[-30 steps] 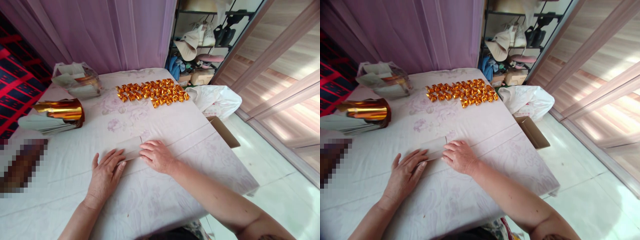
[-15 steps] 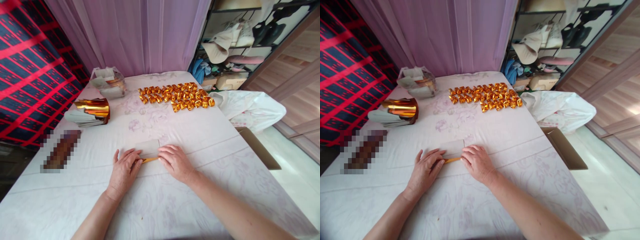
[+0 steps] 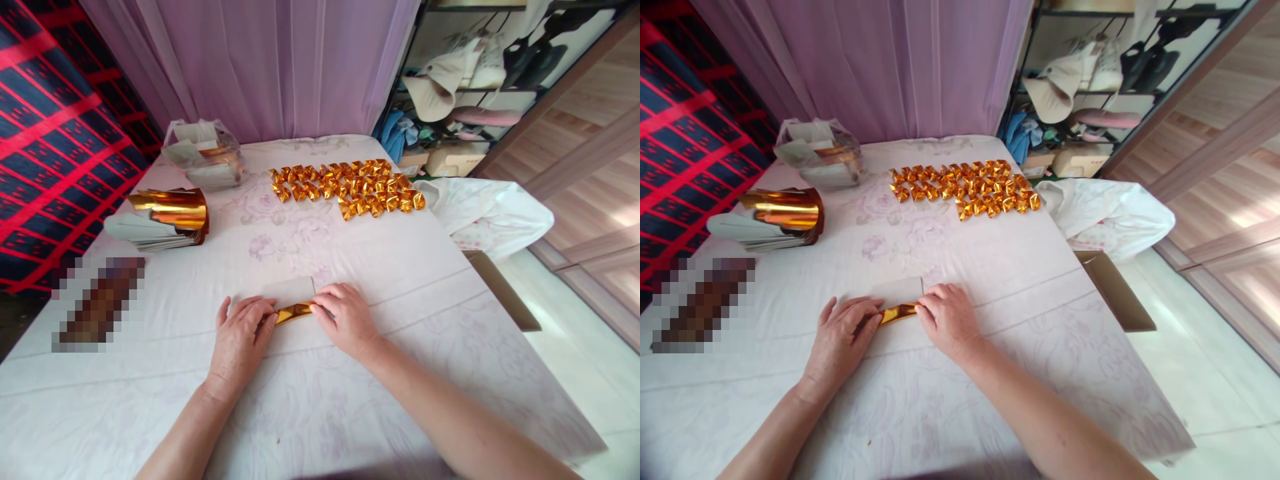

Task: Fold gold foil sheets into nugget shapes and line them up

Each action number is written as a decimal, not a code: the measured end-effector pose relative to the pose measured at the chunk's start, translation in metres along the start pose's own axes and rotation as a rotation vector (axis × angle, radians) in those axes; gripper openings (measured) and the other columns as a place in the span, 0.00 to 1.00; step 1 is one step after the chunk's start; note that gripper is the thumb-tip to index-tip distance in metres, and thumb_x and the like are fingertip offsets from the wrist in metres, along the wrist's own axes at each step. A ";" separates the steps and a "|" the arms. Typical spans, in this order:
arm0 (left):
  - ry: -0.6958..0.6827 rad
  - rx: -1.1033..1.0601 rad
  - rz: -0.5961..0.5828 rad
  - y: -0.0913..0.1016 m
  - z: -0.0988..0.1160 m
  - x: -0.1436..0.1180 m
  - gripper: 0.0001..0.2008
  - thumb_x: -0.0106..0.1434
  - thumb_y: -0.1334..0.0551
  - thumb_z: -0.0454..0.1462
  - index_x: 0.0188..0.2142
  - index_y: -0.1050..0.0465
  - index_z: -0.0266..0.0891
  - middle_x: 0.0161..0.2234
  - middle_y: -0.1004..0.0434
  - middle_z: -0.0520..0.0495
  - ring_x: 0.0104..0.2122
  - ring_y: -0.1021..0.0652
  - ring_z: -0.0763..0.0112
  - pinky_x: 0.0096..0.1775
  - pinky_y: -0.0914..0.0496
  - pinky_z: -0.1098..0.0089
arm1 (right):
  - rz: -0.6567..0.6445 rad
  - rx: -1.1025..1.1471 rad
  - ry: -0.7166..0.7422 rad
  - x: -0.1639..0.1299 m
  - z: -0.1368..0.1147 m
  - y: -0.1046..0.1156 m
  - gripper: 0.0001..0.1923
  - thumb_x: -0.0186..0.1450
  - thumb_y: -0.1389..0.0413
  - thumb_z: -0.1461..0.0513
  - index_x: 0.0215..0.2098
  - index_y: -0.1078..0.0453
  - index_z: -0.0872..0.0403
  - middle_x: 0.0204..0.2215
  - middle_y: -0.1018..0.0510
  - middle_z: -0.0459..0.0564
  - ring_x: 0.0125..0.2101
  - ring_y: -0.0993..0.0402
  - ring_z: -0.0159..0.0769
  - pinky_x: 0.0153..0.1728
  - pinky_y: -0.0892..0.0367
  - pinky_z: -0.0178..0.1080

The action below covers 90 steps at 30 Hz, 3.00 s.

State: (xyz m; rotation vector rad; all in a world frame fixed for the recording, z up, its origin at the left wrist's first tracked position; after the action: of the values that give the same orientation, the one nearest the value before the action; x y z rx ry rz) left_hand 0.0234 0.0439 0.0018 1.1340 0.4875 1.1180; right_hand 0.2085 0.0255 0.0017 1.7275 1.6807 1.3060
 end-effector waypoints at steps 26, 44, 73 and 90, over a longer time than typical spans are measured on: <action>-0.467 0.200 0.089 -0.011 0.060 -0.027 0.19 0.70 0.46 0.37 0.59 0.34 0.35 0.56 0.26 0.41 0.57 0.28 0.57 0.60 0.37 0.55 | 0.026 -0.093 -0.061 0.005 -0.002 -0.001 0.07 0.66 0.46 0.63 0.30 0.28 0.52 0.30 0.25 0.48 0.33 0.30 0.38 0.36 0.38 0.40; -0.374 0.149 -0.064 -0.030 0.054 -0.028 0.31 0.69 0.46 0.50 0.66 0.45 0.35 0.63 0.35 0.39 0.64 0.37 0.55 0.63 0.42 0.54 | 0.030 -0.053 -0.018 0.002 0.000 -0.001 0.11 0.70 0.49 0.60 0.30 0.29 0.51 0.30 0.24 0.49 0.34 0.29 0.38 0.37 0.38 0.40; -0.368 0.103 -0.150 -0.029 0.051 -0.024 0.28 0.70 0.46 0.50 0.64 0.41 0.39 0.64 0.36 0.43 0.64 0.37 0.54 0.64 0.45 0.50 | 0.030 -0.116 -0.013 0.003 0.004 -0.003 0.10 0.69 0.48 0.59 0.31 0.29 0.51 0.29 0.24 0.48 0.32 0.29 0.38 0.35 0.39 0.40; -0.367 0.122 -0.168 -0.029 0.049 -0.023 0.30 0.70 0.48 0.52 0.64 0.41 0.37 0.63 0.35 0.42 0.64 0.37 0.55 0.63 0.46 0.51 | 0.030 -0.171 -0.015 0.004 0.005 -0.004 0.11 0.70 0.48 0.58 0.31 0.30 0.52 0.28 0.25 0.47 0.31 0.30 0.37 0.35 0.41 0.39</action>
State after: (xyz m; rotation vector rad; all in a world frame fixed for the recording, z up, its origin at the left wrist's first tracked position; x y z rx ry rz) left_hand 0.0662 0.0010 -0.0094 1.3452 0.3585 0.7212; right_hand 0.2093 0.0315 -0.0027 1.6637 1.4933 1.4031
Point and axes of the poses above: each hand's wrist, its own x-axis towards the middle knuckle, its own y-axis out of the back of the hand, z = x × y, the point moved 7 cm from there along x, towards the middle knuckle
